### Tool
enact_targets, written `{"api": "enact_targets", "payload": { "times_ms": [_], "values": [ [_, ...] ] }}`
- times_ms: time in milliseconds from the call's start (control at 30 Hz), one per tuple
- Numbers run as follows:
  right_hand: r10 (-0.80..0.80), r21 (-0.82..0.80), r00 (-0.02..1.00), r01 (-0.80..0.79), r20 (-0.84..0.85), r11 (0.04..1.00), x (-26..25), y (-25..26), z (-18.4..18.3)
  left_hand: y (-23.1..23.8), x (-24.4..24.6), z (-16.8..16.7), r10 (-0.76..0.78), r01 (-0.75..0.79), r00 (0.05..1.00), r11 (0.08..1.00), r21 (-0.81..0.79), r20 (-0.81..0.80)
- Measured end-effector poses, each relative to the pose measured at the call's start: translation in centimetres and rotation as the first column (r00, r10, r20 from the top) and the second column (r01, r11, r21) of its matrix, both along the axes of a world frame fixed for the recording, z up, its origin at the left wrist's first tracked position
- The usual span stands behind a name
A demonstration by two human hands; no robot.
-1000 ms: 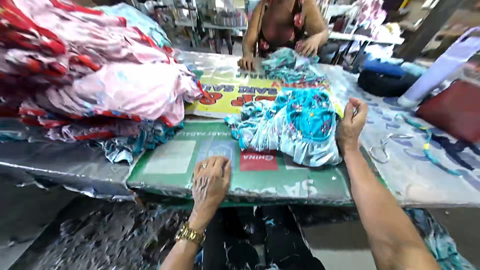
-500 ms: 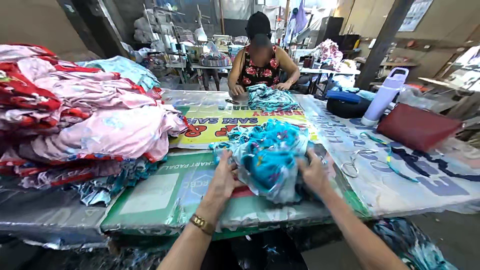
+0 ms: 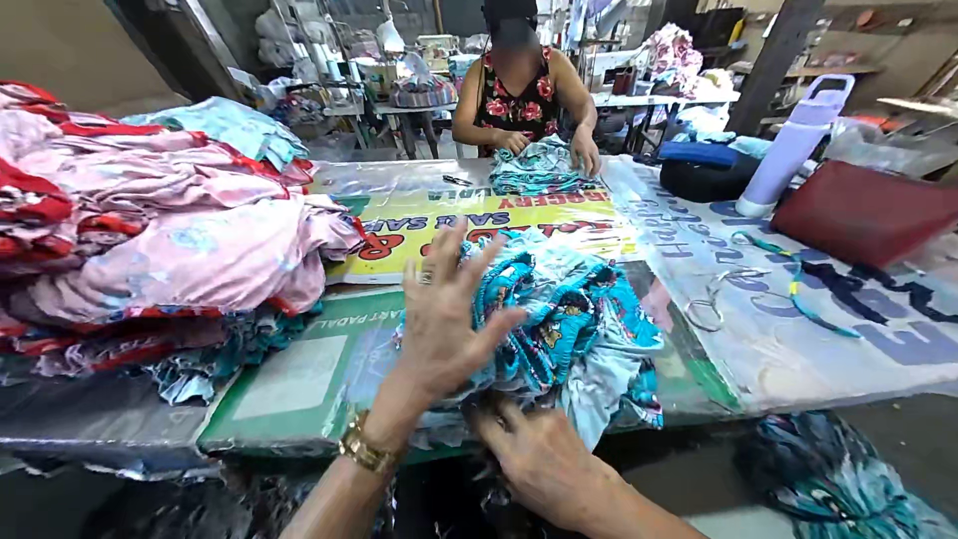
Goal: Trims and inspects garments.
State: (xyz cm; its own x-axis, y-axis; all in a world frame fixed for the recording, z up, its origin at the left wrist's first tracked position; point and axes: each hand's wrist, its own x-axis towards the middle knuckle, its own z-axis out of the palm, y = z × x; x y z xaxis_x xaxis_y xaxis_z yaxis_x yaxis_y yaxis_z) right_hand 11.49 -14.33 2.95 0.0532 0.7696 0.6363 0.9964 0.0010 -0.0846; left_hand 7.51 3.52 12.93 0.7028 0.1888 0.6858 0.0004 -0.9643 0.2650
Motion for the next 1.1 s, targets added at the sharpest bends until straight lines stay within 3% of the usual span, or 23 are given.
{"api": "enact_targets", "payload": {
  "times_ms": [67,133,233,300,400,500,567,633,700,767,867,933,1000,1033,1067,1100],
  "values": [
    [0.022,-0.019,1.000,-0.021,0.016,1.000,0.0,-1.0,-0.2,-2.6,1.0,-0.3,-0.042,0.066,0.995,0.955,0.291,-0.086],
    [0.072,-0.047,0.997,-0.071,0.016,0.996,0.2,-2.1,-0.3,-3.0,1.8,-1.3,-0.081,0.161,0.974,0.908,0.388,-0.213],
    [0.150,-0.031,0.989,-0.149,0.002,0.988,1.2,-4.4,-0.4,0.1,0.4,-2.0,-0.026,0.119,0.968,0.922,0.368,-0.249],
    [0.126,0.048,0.992,-0.125,-0.026,0.991,2.7,-6.6,-0.6,3.7,-2.6,-1.6,0.121,-0.036,0.969,0.931,0.363,-0.214],
    [0.052,0.223,0.977,-0.005,-0.205,0.975,6.1,-9.2,-0.1,8.1,-7.4,-1.0,0.353,-0.298,0.915,0.918,0.261,-0.196],
    [-0.046,0.308,0.895,0.201,-0.444,0.930,10.2,-8.2,2.6,4.6,-7.5,0.5,0.429,-0.431,0.903,0.899,0.078,0.041],
    [-0.182,0.214,0.823,0.342,-0.538,0.915,13.7,-6.2,4.4,0.3,-4.9,0.0,0.270,-0.290,0.954,0.939,0.184,0.128],
    [-0.269,0.042,0.768,0.359,-0.581,0.932,17.4,-4.1,5.7,-1.8,-2.2,-1.4,0.099,-0.088,0.995,0.920,0.382,-0.010],
    [-0.305,-0.129,0.749,0.285,-0.589,0.950,20.1,-2.2,6.7,-0.7,-1.1,-3.1,0.135,-0.054,0.977,0.905,0.423,-0.163],
    [-0.289,-0.227,0.777,0.192,-0.560,0.955,21.0,-1.0,8.3,1.8,-2.1,-3.7,0.242,-0.156,0.942,0.929,0.335,-0.232],
    [-0.039,-0.091,0.695,-0.039,-0.718,0.995,19.6,1.6,12.5,0.2,-4.1,-2.2,0.279,-0.250,0.958,0.929,0.274,-0.069],
    [0.153,0.035,0.594,-0.205,-0.789,0.978,17.1,4.6,15.1,-5.4,-3.7,-2.5,0.050,-0.065,0.997,0.942,0.330,0.055],
    [0.335,0.115,0.505,-0.417,-0.795,0.901,13.9,8.4,17.2,-10.5,-1.7,-3.1,-0.255,0.248,0.966,0.858,0.451,-0.046],
    [0.405,0.119,0.464,-0.530,-0.788,0.839,12.3,10.0,18.1,-11.9,-0.5,-3.3,-0.333,0.344,0.937,0.811,0.473,-0.110],
    [0.457,0.089,0.476,-0.612,-0.751,0.785,11.0,11.1,18.8,-12.3,0.6,-3.4,-0.352,0.370,0.927,0.796,0.479,-0.130],
    [0.488,0.010,0.576,-0.640,-0.655,0.768,10.3,11.6,19.6,-11.7,1.5,-3.2,-0.315,0.329,0.942,0.809,0.487,-0.113]
  ]
}}
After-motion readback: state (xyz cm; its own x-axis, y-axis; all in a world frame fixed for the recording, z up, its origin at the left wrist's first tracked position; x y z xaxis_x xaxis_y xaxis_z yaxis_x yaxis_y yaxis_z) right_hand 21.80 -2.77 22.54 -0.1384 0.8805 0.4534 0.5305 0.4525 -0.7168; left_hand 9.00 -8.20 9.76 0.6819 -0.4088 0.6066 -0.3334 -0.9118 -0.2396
